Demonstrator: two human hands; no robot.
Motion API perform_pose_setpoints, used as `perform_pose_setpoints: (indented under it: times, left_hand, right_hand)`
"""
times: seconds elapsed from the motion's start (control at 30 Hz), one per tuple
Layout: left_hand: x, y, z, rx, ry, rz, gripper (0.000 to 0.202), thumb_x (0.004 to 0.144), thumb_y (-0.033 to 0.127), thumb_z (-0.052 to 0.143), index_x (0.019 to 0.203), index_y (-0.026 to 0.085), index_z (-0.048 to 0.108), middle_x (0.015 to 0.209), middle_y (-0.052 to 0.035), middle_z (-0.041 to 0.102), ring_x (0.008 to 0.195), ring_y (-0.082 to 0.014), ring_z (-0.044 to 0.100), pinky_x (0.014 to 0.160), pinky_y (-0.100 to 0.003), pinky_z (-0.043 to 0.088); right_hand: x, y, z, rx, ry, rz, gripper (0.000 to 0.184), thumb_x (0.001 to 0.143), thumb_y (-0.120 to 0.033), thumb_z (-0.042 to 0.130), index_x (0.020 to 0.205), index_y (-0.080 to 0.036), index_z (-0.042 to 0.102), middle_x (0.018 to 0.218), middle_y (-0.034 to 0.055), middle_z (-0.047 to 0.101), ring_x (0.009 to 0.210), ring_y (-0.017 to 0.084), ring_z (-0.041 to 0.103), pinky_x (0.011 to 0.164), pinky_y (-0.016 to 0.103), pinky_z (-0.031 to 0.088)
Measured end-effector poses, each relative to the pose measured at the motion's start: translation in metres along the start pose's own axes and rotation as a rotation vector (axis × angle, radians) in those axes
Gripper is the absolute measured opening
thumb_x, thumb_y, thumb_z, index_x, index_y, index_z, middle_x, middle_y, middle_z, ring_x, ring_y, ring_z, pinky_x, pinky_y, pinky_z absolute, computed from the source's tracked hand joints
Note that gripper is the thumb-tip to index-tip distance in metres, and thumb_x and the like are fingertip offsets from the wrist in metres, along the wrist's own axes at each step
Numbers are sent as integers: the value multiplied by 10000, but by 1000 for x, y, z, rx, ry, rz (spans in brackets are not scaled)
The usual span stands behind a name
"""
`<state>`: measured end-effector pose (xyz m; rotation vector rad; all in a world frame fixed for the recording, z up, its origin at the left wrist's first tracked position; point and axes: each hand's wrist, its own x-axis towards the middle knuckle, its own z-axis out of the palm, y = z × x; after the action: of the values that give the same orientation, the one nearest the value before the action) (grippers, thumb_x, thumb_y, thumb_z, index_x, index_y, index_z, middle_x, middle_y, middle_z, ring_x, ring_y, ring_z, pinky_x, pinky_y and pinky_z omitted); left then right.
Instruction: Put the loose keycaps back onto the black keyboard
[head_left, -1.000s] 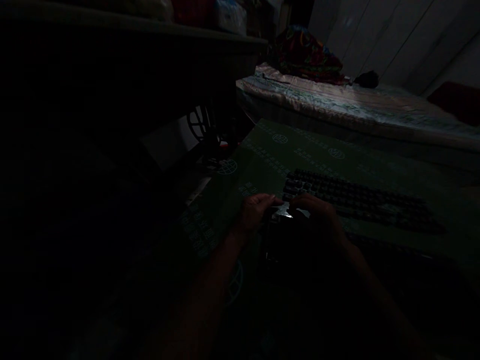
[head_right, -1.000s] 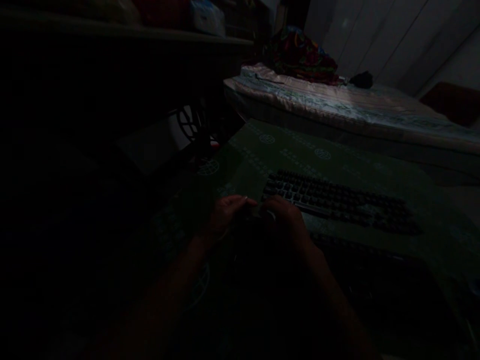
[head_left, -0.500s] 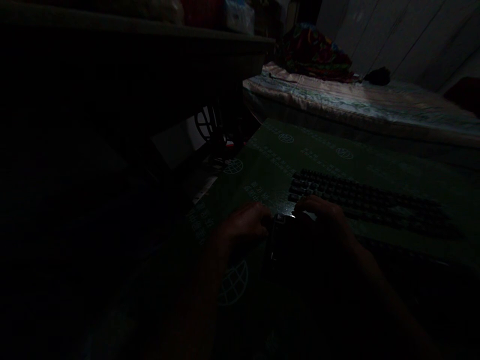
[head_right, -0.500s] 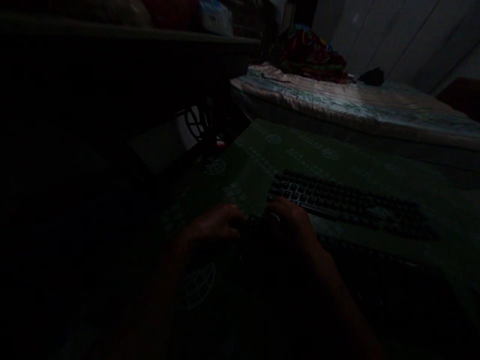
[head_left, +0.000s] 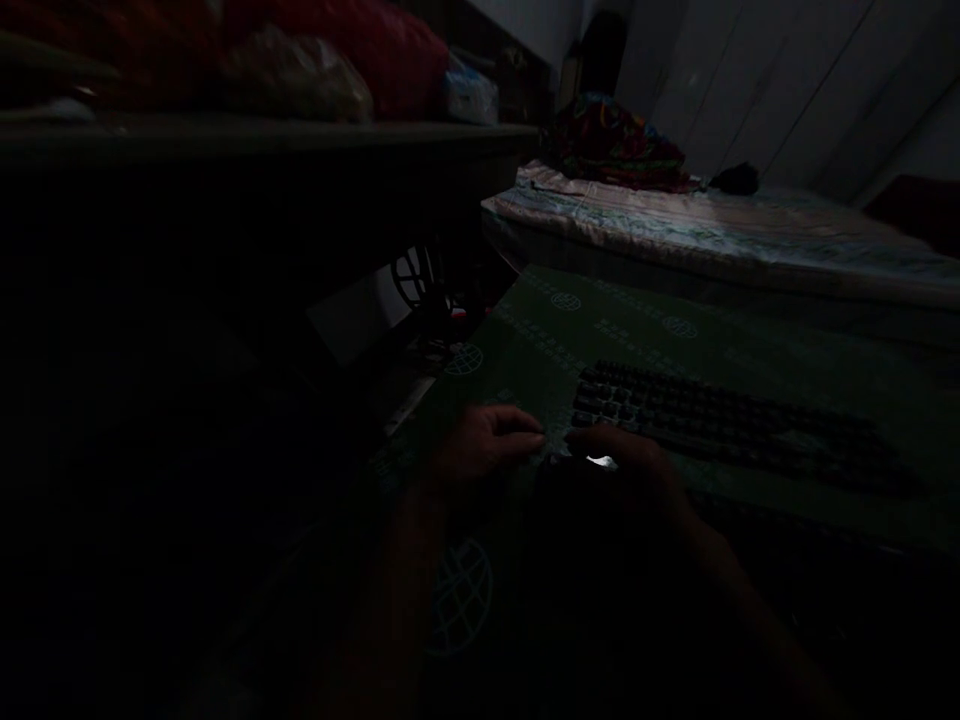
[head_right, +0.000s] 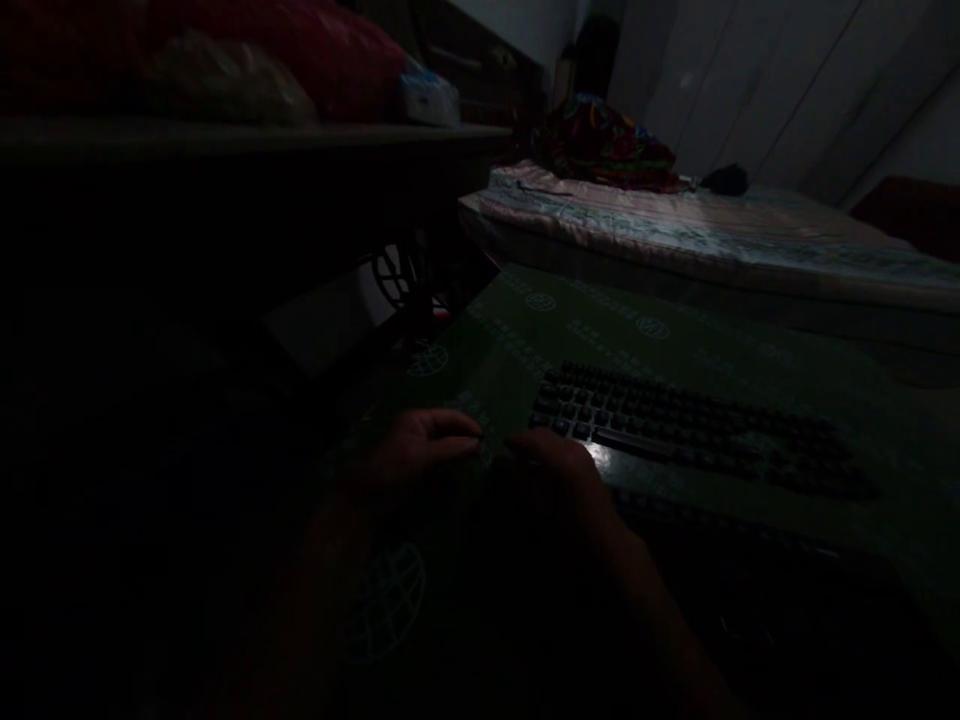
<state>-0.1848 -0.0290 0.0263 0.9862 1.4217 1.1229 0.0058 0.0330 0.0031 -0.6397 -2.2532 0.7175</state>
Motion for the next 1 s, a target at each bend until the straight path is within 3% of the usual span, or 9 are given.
perform_pose_setpoints:
  times: [0.13, 0.3, 0.53, 1.0]
  left_hand:
    - [-2, 1, 12, -442, -21, -88, 194, 591, 233, 752, 730, 132, 662, 601, -1, 624, 489, -84, 534, 478, -199, 385]
    - [-2, -4, 22, -664, -65, -179, 177, 626, 229, 750, 670, 123, 616, 556, 7, 605, 448, -71, 543, 420, -162, 389]
    - [-4, -4, 28, -739, -56, -258, 177, 635, 216, 737, 638, 126, 585, 484, 37, 536, 389, -48, 487, 353, -134, 307]
    - [-7, -9, 24, -698, -96, -275, 299, 519, 261, 815, 667, 130, 591, 465, 41, 548, 362, -47, 460, 347, -141, 310]
  right_hand:
    - [1, -12, 13, 235, 120, 35, 268, 745, -207, 606, 1008, -221, 657, 811, 34, 712, 693, 158, 662, 606, 256, 524]
    - [2, -23, 19, 537, 176, 266, 233, 716, -275, 680, 942, -219, 687, 789, 23, 716, 688, 166, 670, 595, 252, 537]
    - [2, -27, 20, 796, 220, 471, 223, 640, -272, 751, 851, -210, 711, 766, 27, 723, 684, 174, 674, 597, 252, 541]
    - [2, -32, 17, 885, 217, 449, 164, 644, -199, 741, 800, -248, 727, 755, -4, 726, 674, 142, 672, 587, 210, 532]
